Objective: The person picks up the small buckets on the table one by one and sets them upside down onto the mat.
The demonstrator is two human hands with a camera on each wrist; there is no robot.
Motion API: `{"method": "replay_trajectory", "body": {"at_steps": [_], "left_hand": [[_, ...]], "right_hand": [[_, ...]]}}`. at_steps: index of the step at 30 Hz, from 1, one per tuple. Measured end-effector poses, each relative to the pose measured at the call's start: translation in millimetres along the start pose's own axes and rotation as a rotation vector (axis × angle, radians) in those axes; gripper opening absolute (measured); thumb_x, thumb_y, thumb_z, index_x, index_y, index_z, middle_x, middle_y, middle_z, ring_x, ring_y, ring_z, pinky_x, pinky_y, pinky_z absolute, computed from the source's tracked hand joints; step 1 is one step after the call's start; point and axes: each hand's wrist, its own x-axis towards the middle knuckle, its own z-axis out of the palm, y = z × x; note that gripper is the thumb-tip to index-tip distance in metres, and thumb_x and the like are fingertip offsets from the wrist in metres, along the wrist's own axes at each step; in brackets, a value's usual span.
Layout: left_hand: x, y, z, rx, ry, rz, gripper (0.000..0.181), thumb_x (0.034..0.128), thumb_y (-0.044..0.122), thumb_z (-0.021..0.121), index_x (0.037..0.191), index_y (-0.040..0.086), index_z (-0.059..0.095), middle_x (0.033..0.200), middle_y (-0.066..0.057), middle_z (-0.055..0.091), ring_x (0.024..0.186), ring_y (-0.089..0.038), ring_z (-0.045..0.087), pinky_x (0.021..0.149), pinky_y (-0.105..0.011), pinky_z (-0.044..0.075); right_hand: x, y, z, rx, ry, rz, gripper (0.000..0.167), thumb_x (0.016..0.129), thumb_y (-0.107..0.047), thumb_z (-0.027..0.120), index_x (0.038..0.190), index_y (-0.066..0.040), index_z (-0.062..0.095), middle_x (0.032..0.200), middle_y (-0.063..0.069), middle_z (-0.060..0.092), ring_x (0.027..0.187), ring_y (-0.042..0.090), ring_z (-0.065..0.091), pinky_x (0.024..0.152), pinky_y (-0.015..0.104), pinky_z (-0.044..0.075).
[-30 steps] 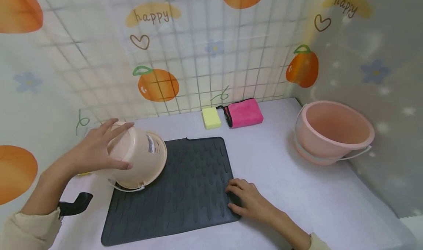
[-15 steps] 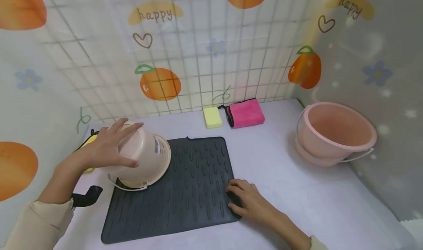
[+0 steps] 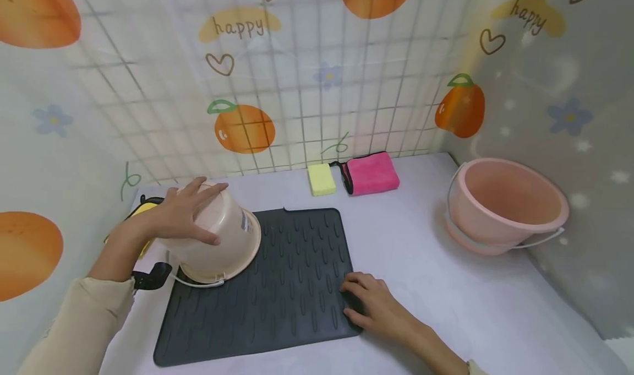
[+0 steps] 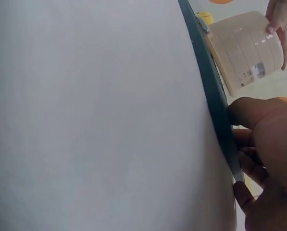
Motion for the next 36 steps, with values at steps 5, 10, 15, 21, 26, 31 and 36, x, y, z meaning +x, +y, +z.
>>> {"method": "replay_trajectory", "body": {"at_steps": [5,10,15,21,26,31,36], "left_hand": [[1.5,2.6,1.2,-0.029,-0.027,-0.036,0.107,0.076,0.059,0.079,0.159,0.018,0.025,0.161,-0.03,0.006,0.137,-0.067,0.005,0.097,-0.083,0.012],[0.9,3.5,3.1,-0.001,-0.032,-0.09,0.108,0.0758,0.065,0.076,0.16,0.023,0.023,0.162,-0.027,0.004,0.133,-0.073,0.003,0.084,-0.089,0.02],[5.1,6.1,4.3,0.005,-0.034,-0.123,0.107,0.0754,0.067,0.075,0.16,0.026,0.024,0.163,-0.024,0.005,0.133,-0.073,0.003,0.081,-0.091,0.019],[9.6,7.6,4.2,-0.023,-0.04,-0.068,0.105,0.0789,0.063,0.075,0.16,0.021,0.023,0.163,-0.026,0.004,0.141,-0.063,-0.001,0.099,-0.084,0.005],[6.9,7.2,2.8,-0.024,-0.033,-0.067,0.105,0.0794,0.063,0.075,0.16,0.02,0.023,0.163,-0.026,0.003,0.139,-0.066,-0.004,0.1,-0.084,0.006],[2.0,5.6,3.9,-0.022,-0.031,-0.093,0.105,0.0791,0.064,0.075,0.16,0.023,0.022,0.163,-0.025,0.002,0.136,-0.069,-0.003,0.094,-0.087,0.012],[0.2,5.5,5.3,-0.02,-0.027,-0.13,0.104,0.0786,0.067,0.073,0.16,0.028,0.021,0.165,-0.021,0.001,0.137,-0.069,-0.003,0.092,-0.088,0.012]], "right_hand": [[1.0,0.9,0.5,-0.006,0.006,-0.013,0.035,0.09,-0.027,0.076,0.121,-0.015,0.064,0.134,0.003,0.053,0.125,0.016,0.047,0.09,0.043,0.042],[1.7,2.7,2.5,-0.019,0.02,-0.022,0.036,0.089,-0.028,0.076,0.121,-0.015,0.064,0.134,0.004,0.053,0.124,0.017,0.048,0.09,0.044,0.043],[0.6,4.0,3.8,-0.029,0.027,-0.018,0.038,0.089,-0.028,0.077,0.122,-0.015,0.064,0.133,0.004,0.053,0.124,0.018,0.049,0.089,0.043,0.043],[-1.2,4.3,1.9,-0.032,0.032,-0.001,0.038,0.088,-0.027,0.078,0.121,-0.015,0.065,0.13,-0.001,0.053,0.121,0.016,0.049,0.087,0.041,0.042],[0.4,3.6,1.3,-0.02,0.033,-0.006,0.037,0.088,-0.027,0.078,0.12,-0.015,0.065,0.13,-0.001,0.053,0.121,0.016,0.049,0.088,0.041,0.042],[2.2,2.5,3.1,-0.019,0.023,-0.015,0.038,0.088,-0.028,0.078,0.12,-0.015,0.064,0.13,-0.001,0.053,0.122,0.017,0.049,0.088,0.042,0.042],[3.0,2.0,4.9,-0.016,0.02,-0.015,0.037,0.088,-0.027,0.078,0.119,-0.015,0.064,0.13,-0.001,0.053,0.121,0.016,0.049,0.088,0.041,0.042]]}}
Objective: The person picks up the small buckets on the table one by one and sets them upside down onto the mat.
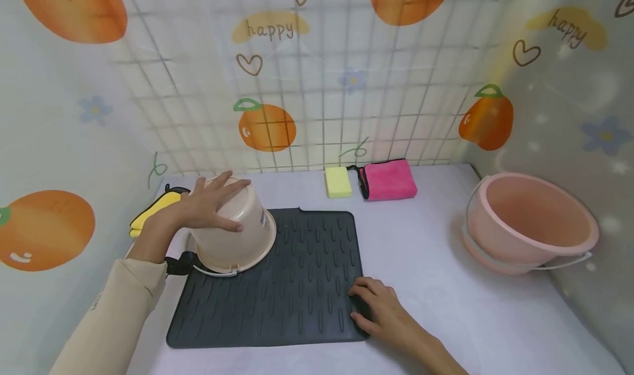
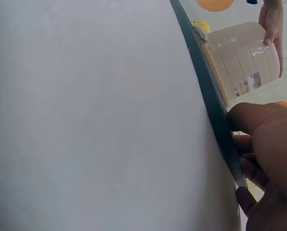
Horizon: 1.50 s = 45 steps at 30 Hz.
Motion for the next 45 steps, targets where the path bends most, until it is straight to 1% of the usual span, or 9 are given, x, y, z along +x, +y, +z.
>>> {"method": "replay_trajectory", "body": {"at_steps": [5,8,14,17,21,30,36,42,45], "left_hand": [[4.8,3.3,-0.9,0.012,-0.01,-0.019,0.105,0.078,0.068,0.072,0.16,0.03,0.02,0.165,-0.019,0.001,0.136,-0.07,-0.003,0.089,-0.09,0.011],[-0.6,9.0,-6.0,0.041,0.02,-0.019,0.102,0.0798,0.068,0.071,0.16,0.026,0.023,0.164,-0.02,0.007,0.137,-0.068,0.004,0.092,-0.088,0.012],[-19.9,38.5,-6.8,-0.026,0.284,0.135,0.067,0.0954,0.045,0.066,0.152,0.016,0.044,0.154,-0.016,0.038,0.139,-0.042,0.035,0.105,-0.07,0.026],[-22.5,57.3,6.9,-0.089,0.365,0.216,0.053,0.0996,0.036,0.062,0.148,0.017,0.05,0.148,-0.011,0.048,0.136,-0.035,0.043,0.106,-0.06,0.036],[-21.3,74.5,33.5,-0.109,0.417,0.253,0.045,0.1001,0.03,0.063,0.142,0.017,0.057,0.14,-0.005,0.057,0.129,-0.029,0.052,0.104,-0.056,0.04],[-19.1,97.9,95.8,0.042,0.661,0.307,0.034,0.0918,0.026,0.071,0.125,0.016,0.07,0.117,-0.003,0.069,0.113,-0.027,0.06,0.108,-0.062,0.03],[-15.4,124.4,139.3,-0.129,0.59,0.341,0.036,0.0943,0.029,0.07,0.129,0.019,0.067,0.124,0.002,0.065,0.117,-0.019,0.058,0.104,-0.048,0.041],[-17.0,141.3,170.3,-0.224,0.465,0.243,0.042,0.094,0.034,0.071,0.135,0.027,0.064,0.129,0.008,0.062,0.118,-0.016,0.057,0.098,-0.045,0.048],[-16.9,146.7,181.6,-0.224,0.428,0.243,0.045,0.0923,0.035,0.073,0.135,0.029,0.063,0.129,0.009,0.062,0.118,-0.016,0.058,0.096,-0.046,0.048]], "right_hand": [[-3.5,0,2,0.003,0.029,0.001,0.036,0.087,-0.026,0.079,0.118,-0.015,0.064,0.129,-0.002,0.053,0.12,0.015,0.049,0.087,0.041,0.042],[-4.4,0,4,0.011,0.026,-0.002,0.036,0.088,-0.026,0.078,0.119,-0.015,0.064,0.13,-0.003,0.052,0.12,0.014,0.048,0.086,0.04,0.041],[-3.5,-2,1,0.001,-0.004,0.011,0.037,0.09,-0.028,0.076,0.122,-0.015,0.063,0.133,-0.001,0.052,0.124,0.015,0.047,0.089,0.04,0.04],[-3.0,-1,-2,-0.01,0.002,0.012,0.037,0.089,-0.027,0.077,0.121,-0.015,0.064,0.132,0.0,0.053,0.123,0.016,0.047,0.089,0.041,0.041],[-1.4,-1,-3,-0.012,-0.007,0.001,0.036,0.089,-0.026,0.077,0.121,-0.014,0.064,0.131,0.001,0.053,0.124,0.016,0.047,0.088,0.041,0.041],[-1.3,-1,-6,-0.053,-0.018,-0.022,0.037,0.089,-0.029,0.076,0.122,-0.014,0.065,0.13,0.0,0.053,0.12,0.015,0.049,0.086,0.038,0.042],[-2.5,5,-12,-0.052,-0.023,-0.049,0.035,0.091,-0.029,0.075,0.122,-0.015,0.065,0.131,-0.001,0.052,0.122,0.013,0.047,0.088,0.038,0.042],[-0.5,4,-14,-0.046,-0.01,-0.074,0.034,0.091,-0.027,0.075,0.121,-0.016,0.065,0.129,-0.001,0.055,0.12,0.012,0.049,0.087,0.038,0.044],[-2.1,5,-18,-0.069,0.021,-0.067,0.034,0.09,-0.026,0.076,0.121,-0.015,0.066,0.127,-0.001,0.057,0.119,0.012,0.051,0.087,0.038,0.045]]}}
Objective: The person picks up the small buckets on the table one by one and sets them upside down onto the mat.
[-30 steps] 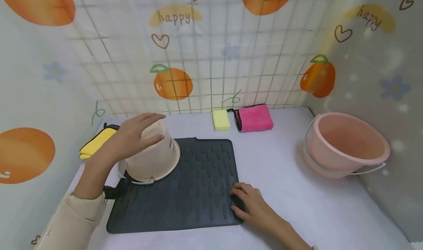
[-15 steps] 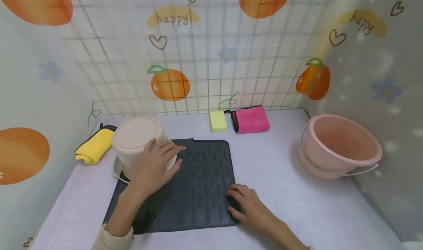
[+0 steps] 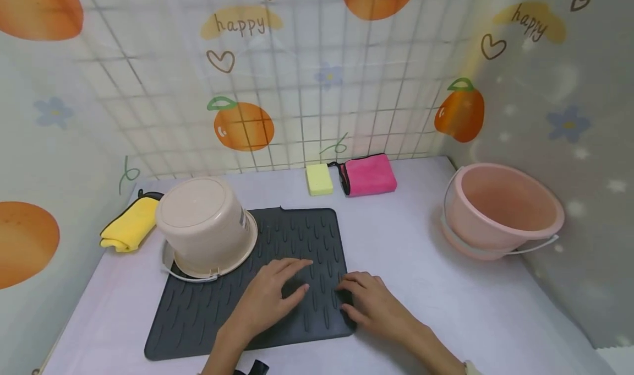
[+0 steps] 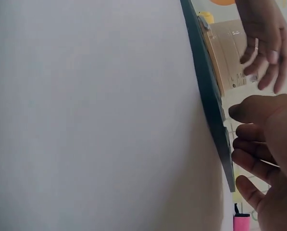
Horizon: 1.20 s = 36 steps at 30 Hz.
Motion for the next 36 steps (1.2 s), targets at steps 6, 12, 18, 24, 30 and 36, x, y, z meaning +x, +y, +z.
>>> {"method": "replay_trajectory", "body": {"at_steps": [6,12,18,24,30,36], "left_hand": [[-10.8,-1.1,18.3,-0.063,-0.034,0.013,0.042,0.0891,0.035,0.076,0.129,0.025,0.068,0.128,0.009,0.061,0.118,-0.017,0.057,0.095,-0.048,0.049],[-22.6,-3.4,33.4,-0.091,-0.082,-0.025,0.039,0.0893,0.037,0.075,0.126,0.025,0.069,0.128,0.011,0.059,0.12,-0.015,0.054,0.097,-0.049,0.047],[-30.2,-9.2,44.9,-0.099,-0.064,-0.011,0.035,0.0868,0.035,0.078,0.119,0.024,0.071,0.126,0.01,0.059,0.122,-0.014,0.05,0.1,-0.048,0.043],[-34.5,-15.0,48.8,-0.117,-0.047,-0.008,0.038,0.0844,0.034,0.081,0.12,0.026,0.071,0.128,0.012,0.057,0.125,-0.013,0.047,0.101,-0.049,0.041],[-34.6,-16.9,50.0,-0.127,-0.048,-0.007,0.039,0.0845,0.035,0.081,0.121,0.027,0.07,0.129,0.014,0.056,0.125,-0.014,0.046,0.101,-0.05,0.04],[-37.0,-17.5,52.6,-0.149,-0.041,-0.011,0.039,0.0845,0.034,0.081,0.121,0.027,0.07,0.13,0.013,0.056,0.126,-0.015,0.046,0.101,-0.052,0.04]], "right_hand": [[0.4,4,-12,-0.025,0.046,-0.014,0.035,0.089,-0.023,0.077,0.121,-0.013,0.067,0.124,-0.001,0.058,0.116,0.014,0.053,0.087,0.037,0.046],[3.8,6,-32,-0.053,0.077,-0.009,0.036,0.086,-0.02,0.079,0.119,-0.011,0.067,0.123,-0.001,0.059,0.115,0.015,0.054,0.09,0.037,0.045],[8.4,9,-51,-0.093,0.105,0.003,0.033,0.086,-0.019,0.079,0.117,-0.011,0.068,0.12,0.001,0.061,0.113,0.017,0.056,0.091,0.039,0.044],[11.6,13,-67,-0.135,0.115,0.003,0.035,0.086,-0.019,0.079,0.117,-0.01,0.068,0.119,0.002,0.062,0.113,0.019,0.057,0.091,0.04,0.045],[11.4,22,-90,-0.188,0.167,0.004,0.036,0.083,-0.016,0.081,0.116,-0.008,0.068,0.116,0.004,0.062,0.109,0.022,0.058,0.089,0.044,0.044],[10.3,33,-113,-0.218,0.222,-0.013,0.034,0.081,-0.011,0.08,0.112,-0.004,0.069,0.112,0.008,0.064,0.106,0.026,0.06,0.088,0.045,0.046]]}}
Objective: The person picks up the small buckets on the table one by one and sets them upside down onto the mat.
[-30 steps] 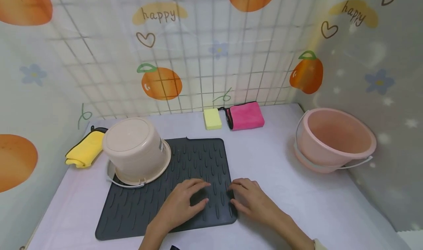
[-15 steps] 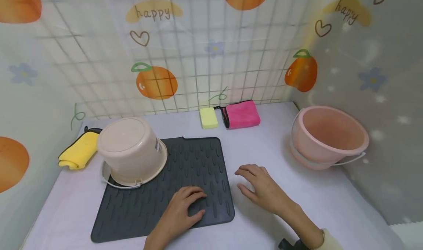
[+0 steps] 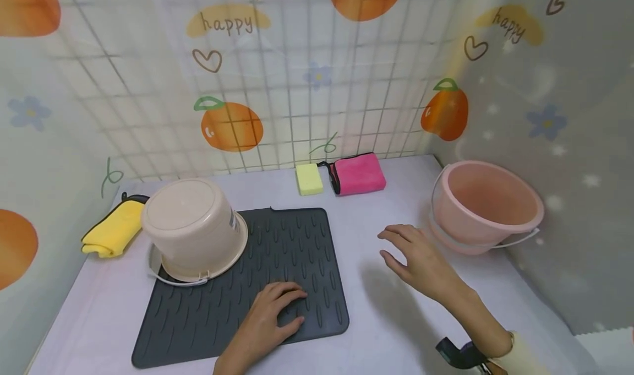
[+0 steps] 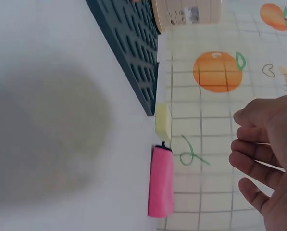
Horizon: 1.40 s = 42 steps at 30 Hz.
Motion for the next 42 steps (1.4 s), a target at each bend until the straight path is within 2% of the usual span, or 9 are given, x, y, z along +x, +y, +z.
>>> {"method": "replay_trajectory", "body": {"at_steps": [5,12,19,23,28,34,38,42], "left_hand": [[-2.0,-0.2,0.7,0.01,0.004,-0.01,0.04,0.084,0.034,0.082,0.122,0.027,0.07,0.13,0.012,0.056,0.126,-0.015,0.046,0.102,-0.053,0.039],[-1.6,0.5,2.3,0.033,0.022,0.015,0.041,0.0833,0.03,0.083,0.122,0.026,0.071,0.129,0.012,0.057,0.124,-0.016,0.048,0.1,-0.053,0.04],[-2.9,-1.3,3.6,0.003,-0.008,-0.024,0.04,0.0852,0.036,0.08,0.123,0.029,0.07,0.131,0.014,0.055,0.127,-0.014,0.045,0.103,-0.052,0.038],[-2.5,-1.8,3.1,-0.008,-0.012,-0.021,0.04,0.0856,0.036,0.08,0.123,0.029,0.07,0.131,0.014,0.055,0.127,-0.014,0.045,0.104,-0.051,0.037],[-1.9,-1.7,2.3,-0.01,-0.007,-0.008,0.041,0.0851,0.034,0.081,0.124,0.028,0.069,0.131,0.014,0.056,0.126,-0.014,0.045,0.104,-0.052,0.037],[-1.5,-2.1,3.6,-0.011,0.005,0.005,0.041,0.0844,0.031,0.082,0.124,0.027,0.069,0.132,0.012,0.056,0.127,-0.015,0.045,0.101,-0.054,0.038],[-2.7,-1.4,3.6,-0.015,0.005,-0.017,0.041,0.0847,0.03,0.082,0.124,0.028,0.07,0.133,0.012,0.056,0.128,-0.016,0.044,0.1,-0.055,0.038],[-1.3,-1.0,3.1,-0.011,0.0,-0.024,0.04,0.0847,0.031,0.082,0.123,0.028,0.07,0.133,0.012,0.056,0.128,-0.017,0.044,0.101,-0.055,0.038]], "right_hand": [[2.8,11,-9,-0.015,0.033,-0.032,0.034,0.078,-0.007,0.08,0.109,-0.002,0.069,0.108,0.01,0.064,0.101,0.029,0.061,0.087,0.046,0.047],[8.7,27,-31,-0.06,0.056,-0.001,0.035,0.076,-0.005,0.082,0.108,-0.001,0.069,0.106,0.012,0.065,0.098,0.03,0.062,0.083,0.046,0.054],[12.8,41,-57,-0.139,0.015,0.109,0.035,0.077,-0.006,0.083,0.11,-0.004,0.07,0.109,0.012,0.067,0.104,0.031,0.06,0.088,0.051,0.046],[11.6,47,-67,-0.177,0.013,0.163,0.036,0.077,-0.005,0.082,0.111,-0.003,0.071,0.11,0.015,0.067,0.106,0.035,0.06,0.088,0.054,0.046],[8.5,56,-75,-0.204,0.037,0.19,0.038,0.076,-0.002,0.083,0.111,-0.001,0.07,0.11,0.017,0.066,0.106,0.037,0.059,0.087,0.056,0.045],[3.0,69,-84,-0.229,0.091,0.183,0.042,0.073,-0.001,0.084,0.111,0.002,0.069,0.107,0.02,0.066,0.1,0.039,0.059,0.082,0.058,0.045],[1.7,77,-88,-0.245,0.074,0.213,0.038,0.074,0.0,0.083,0.109,0.003,0.068,0.105,0.02,0.065,0.096,0.038,0.058,0.081,0.06,0.045],[-2.9,82,-91,-0.248,0.036,0.293,0.038,0.076,-0.001,0.082,0.11,0.004,0.067,0.108,0.021,0.064,0.1,0.04,0.057,0.087,0.065,0.041]]}}
